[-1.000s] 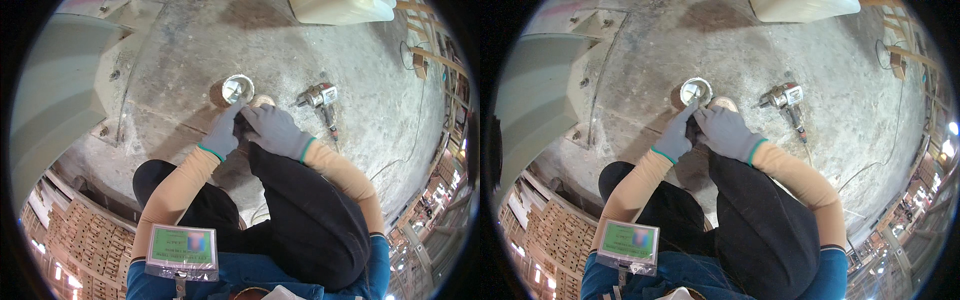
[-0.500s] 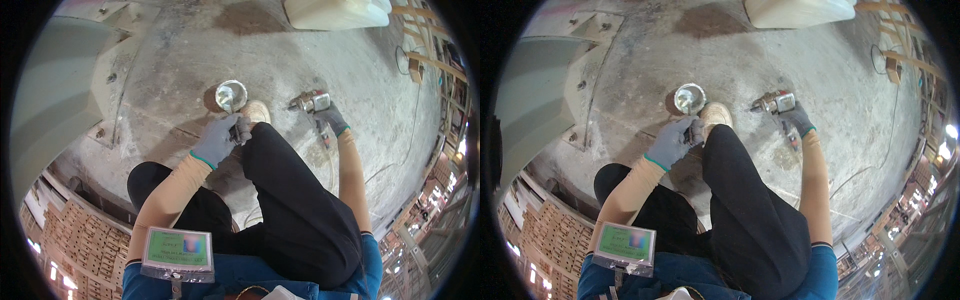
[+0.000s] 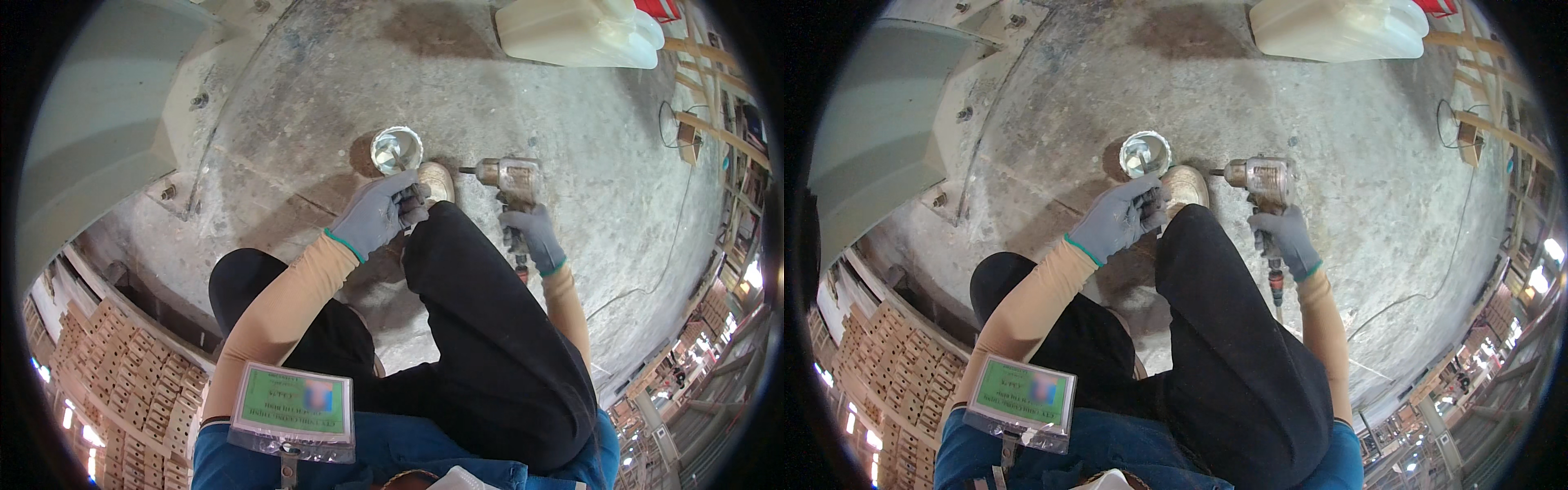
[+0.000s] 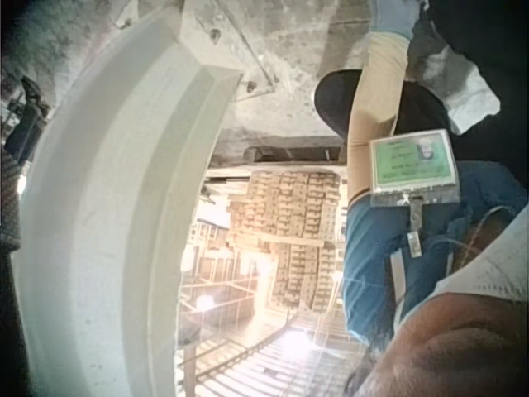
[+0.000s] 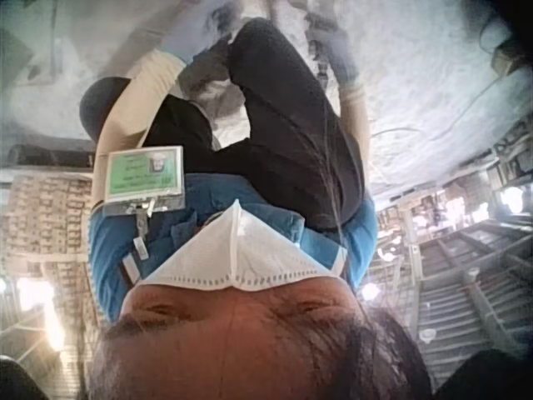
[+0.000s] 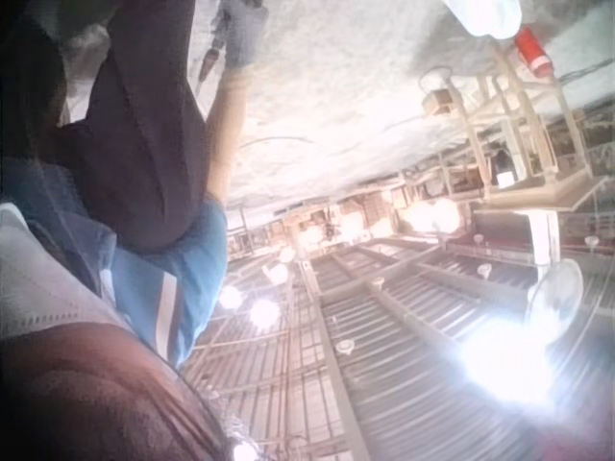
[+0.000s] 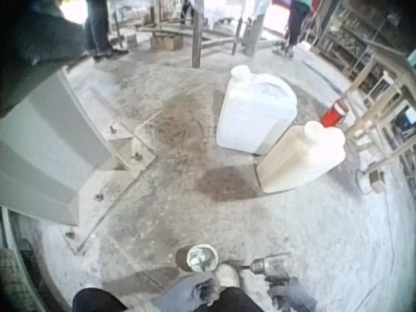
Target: The person applies a filler substance into holes on wooden pieces using a brush, then mixes additional filler in a bucket using a power drill.
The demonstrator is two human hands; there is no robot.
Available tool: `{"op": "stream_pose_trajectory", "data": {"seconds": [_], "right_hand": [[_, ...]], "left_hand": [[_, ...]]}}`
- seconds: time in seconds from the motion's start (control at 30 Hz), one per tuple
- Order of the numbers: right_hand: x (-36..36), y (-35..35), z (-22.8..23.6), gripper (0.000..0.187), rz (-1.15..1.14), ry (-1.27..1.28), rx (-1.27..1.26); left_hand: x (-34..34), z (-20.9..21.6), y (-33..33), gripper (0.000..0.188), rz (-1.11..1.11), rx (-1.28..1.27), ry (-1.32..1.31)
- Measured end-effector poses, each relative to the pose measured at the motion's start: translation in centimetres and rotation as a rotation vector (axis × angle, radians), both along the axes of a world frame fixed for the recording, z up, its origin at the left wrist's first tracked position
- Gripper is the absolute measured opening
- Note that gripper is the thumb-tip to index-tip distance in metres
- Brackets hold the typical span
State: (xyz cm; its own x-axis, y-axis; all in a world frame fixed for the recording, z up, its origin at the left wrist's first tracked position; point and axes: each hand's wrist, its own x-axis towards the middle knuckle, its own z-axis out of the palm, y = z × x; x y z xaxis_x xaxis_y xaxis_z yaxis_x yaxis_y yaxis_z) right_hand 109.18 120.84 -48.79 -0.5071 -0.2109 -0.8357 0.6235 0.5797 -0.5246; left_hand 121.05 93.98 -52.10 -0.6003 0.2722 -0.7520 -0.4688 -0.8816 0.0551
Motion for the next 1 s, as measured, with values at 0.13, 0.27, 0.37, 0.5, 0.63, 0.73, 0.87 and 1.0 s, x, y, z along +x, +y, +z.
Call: {"op": "stream_pose_trajectory", "data": {"seconds": [0.13, 0.27, 0.37, 0.5, 0.63, 0.73, 0.87, 1.0], "right_hand": [[0.9, -0.8, 7.6, 0.044, 0.409, 0.580, -0.010], [1.8, -2.6, 10.8, 0.057, 0.829, 0.662, 0.005], [2.7, -3.4, 10.5, 0.056, 0.925, 0.640, -0.022], [3.2, -3.6, 10.1, 0.056, 0.911, 0.603, -0.053], [2.9, -3.9, 9.8, 0.054, 0.908, 0.586, -0.049], [2.9, -4.4, 10.0, 0.051, 0.882, 0.579, -0.076], [3.3, -4.9, 10.0, 0.048, 0.799, 0.555, -0.021], [2.7, -6.1, 9.4, 0.041, 0.837, 0.481, 0.079]], "left_hand": [[-0.6, 0.2, 0.4, 0.018, 0.033, 0.037, -0.011], [-1.3, 1.0, -0.4, 0.017, -0.076, 0.031, 0.003], [-1.2, 1.0, -0.4, 0.016, -0.060, -0.004, 0.017], [-1.1, 1.0, -0.5, 0.016, -0.077, -0.027, 0.009], [-0.9, 1.2, -0.3, 0.015, -0.048, -0.070, -0.032], [-0.8, 1.1, -0.2, 0.015, -0.027, -0.074, 0.022], [-0.6, 1.3, -0.5, 0.017, -0.085, -0.005, 0.010], [0.1, -0.3, 0.1, 0.019, 0.073, 0.144, 0.000]]}}
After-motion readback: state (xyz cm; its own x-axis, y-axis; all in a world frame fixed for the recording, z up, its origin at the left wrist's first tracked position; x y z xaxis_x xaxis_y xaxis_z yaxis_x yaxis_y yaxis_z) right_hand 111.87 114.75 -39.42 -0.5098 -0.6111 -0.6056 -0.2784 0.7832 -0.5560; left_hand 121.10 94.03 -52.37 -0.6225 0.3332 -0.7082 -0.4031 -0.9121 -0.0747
